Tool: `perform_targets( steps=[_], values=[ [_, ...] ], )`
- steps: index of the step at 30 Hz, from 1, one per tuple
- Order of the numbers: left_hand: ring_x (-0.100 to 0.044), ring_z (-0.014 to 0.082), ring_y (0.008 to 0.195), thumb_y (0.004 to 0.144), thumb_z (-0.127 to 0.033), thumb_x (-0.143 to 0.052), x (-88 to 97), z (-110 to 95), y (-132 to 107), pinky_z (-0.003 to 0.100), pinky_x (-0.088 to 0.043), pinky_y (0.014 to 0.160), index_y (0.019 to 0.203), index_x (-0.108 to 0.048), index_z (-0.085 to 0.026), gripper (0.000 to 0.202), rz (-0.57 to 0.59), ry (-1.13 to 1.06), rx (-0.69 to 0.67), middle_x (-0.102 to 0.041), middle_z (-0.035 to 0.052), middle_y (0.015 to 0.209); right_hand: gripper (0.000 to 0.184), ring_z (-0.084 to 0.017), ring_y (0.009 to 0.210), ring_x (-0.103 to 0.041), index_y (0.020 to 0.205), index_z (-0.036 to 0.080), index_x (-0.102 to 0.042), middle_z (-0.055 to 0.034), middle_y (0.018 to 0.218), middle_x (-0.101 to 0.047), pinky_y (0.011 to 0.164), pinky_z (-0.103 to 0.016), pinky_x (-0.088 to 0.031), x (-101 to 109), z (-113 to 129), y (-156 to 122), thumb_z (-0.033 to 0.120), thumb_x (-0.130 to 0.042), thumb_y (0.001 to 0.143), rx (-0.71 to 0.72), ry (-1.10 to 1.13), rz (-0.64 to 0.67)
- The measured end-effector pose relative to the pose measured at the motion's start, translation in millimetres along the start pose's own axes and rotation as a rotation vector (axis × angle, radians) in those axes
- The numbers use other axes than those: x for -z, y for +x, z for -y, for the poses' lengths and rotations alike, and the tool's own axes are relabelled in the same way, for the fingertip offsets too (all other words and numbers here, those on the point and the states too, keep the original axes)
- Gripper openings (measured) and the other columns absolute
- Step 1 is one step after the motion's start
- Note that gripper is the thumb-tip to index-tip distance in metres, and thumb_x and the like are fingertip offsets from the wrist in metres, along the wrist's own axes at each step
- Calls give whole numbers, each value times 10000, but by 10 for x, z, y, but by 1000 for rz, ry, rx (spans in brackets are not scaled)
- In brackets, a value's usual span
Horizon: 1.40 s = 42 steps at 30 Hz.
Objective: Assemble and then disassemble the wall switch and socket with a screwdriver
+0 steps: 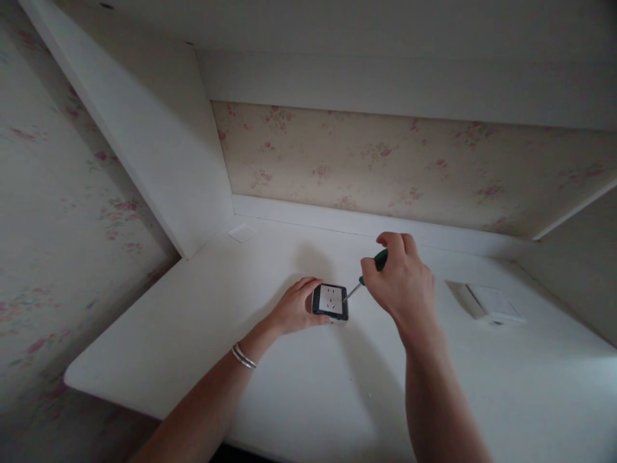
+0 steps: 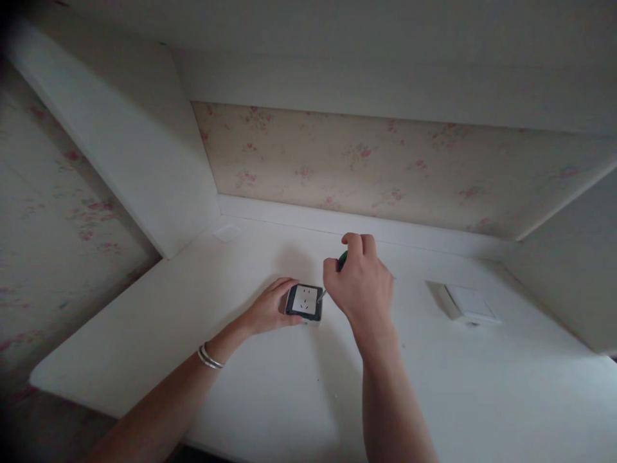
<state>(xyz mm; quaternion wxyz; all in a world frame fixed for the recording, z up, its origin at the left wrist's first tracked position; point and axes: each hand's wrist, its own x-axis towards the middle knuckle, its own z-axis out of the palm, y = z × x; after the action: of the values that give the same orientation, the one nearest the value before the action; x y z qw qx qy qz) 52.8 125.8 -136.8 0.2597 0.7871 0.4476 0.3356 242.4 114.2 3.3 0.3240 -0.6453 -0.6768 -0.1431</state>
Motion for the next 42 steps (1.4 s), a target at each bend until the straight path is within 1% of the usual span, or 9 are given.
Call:
perform_targets(
  steps=[3, 7, 9, 13, 15, 18, 25, 31, 42],
  values=[
    [-441, 282, 1216, 603, -445, -783, 5, -9, -2, 414, -345, 1054, 1297, -458, -228, 797, 2, -4, 10, -482, 86, 1307, 199, -122, 581, -467, 992, 205, -498, -40, 962, -556, 493, -265, -163, -8, 12, -10, 327, -506, 834, -5, -23, 7],
    [-446, 282, 1209, 599, -441, -788, 11, -29, -2, 420, -344, 1052, 1291, -462, -229, 794, 3, -9, 18, -487, 90, 1300, 172, -108, 559, -453, 992, 198, -488, -49, 1002, -545, 482, -266, -175, -22, 10, -8, 233, -479, 823, 20, -1, 4],
    [-448, 284, 1208, 600, -438, -788, 15, -37, -4, 425, -345, 1050, 1288, -464, -231, 788, 1, -13, 21, -489, 92, 1298, 185, -123, 585, -478, 994, 201, -486, -52, 1016, -543, 482, -268, -207, 2, 20, -4, 215, -477, 810, 22, 32, -44],
    [-447, 287, 1213, 587, -448, -793, 21, -39, -7, 423, -351, 1047, 1281, -468, -226, 798, -6, -22, 14, -487, 94, 1303, 152, -175, 718, -540, 969, 215, -487, -55, 982, -549, 517, -279, -312, 68, 61, -4, 226, -469, 818, 23, 166, -203],
    [-445, 292, 1219, 581, -457, -795, 20, -32, -8, 429, -347, 1050, 1283, -464, -227, 810, -4, -18, 18, -483, 94, 1318, 136, -187, 759, -549, 954, 221, -486, -53, 943, -551, 549, -288, -359, 67, 83, -11, 241, -472, 821, 48, 259, -217],
    [-449, 299, 1217, 579, -460, -795, 15, -18, -6, 444, -344, 1048, 1292, -455, -231, 823, -1, -11, 30, -490, 90, 1324, 125, -188, 763, -551, 944, 225, -483, -43, 910, -550, 582, -297, -389, 13, 124, -31, 250, -474, 823, 102, 339, -148],
    [-460, 296, 1196, 563, -466, -800, 6, -15, 11, 444, -350, 1035, 1270, -470, -228, 815, -9, 0, 29, -520, 88, 1284, 119, -157, 704, -533, 955, 207, -476, -41, 942, -546, 582, -279, -374, -132, 227, -90, 235, -456, 841, 179, 346, 23],
    [-467, 293, 1180, 560, -446, -806, 0, -21, 14, 441, -356, 1021, 1261, -474, -234, 804, -12, -1, 9, -525, 77, 1279, 120, -153, 681, -527, 964, 206, -476, -44, 952, -550, 553, -273, -354, -167, 278, -137, 230, -437, 853, 211, 320, 66],
    [-481, 296, 1157, 555, -453, -809, 13, -34, 23, 444, -361, 1005, 1271, -464, -258, 818, -10, -2, 1, -545, 67, 1257, 141, -175, 727, -553, 987, 214, -461, -57, 981, -548, 578, -286, -395, -132, 321, -160, 200, -420, 853, 277, 338, 105]
  ],
)
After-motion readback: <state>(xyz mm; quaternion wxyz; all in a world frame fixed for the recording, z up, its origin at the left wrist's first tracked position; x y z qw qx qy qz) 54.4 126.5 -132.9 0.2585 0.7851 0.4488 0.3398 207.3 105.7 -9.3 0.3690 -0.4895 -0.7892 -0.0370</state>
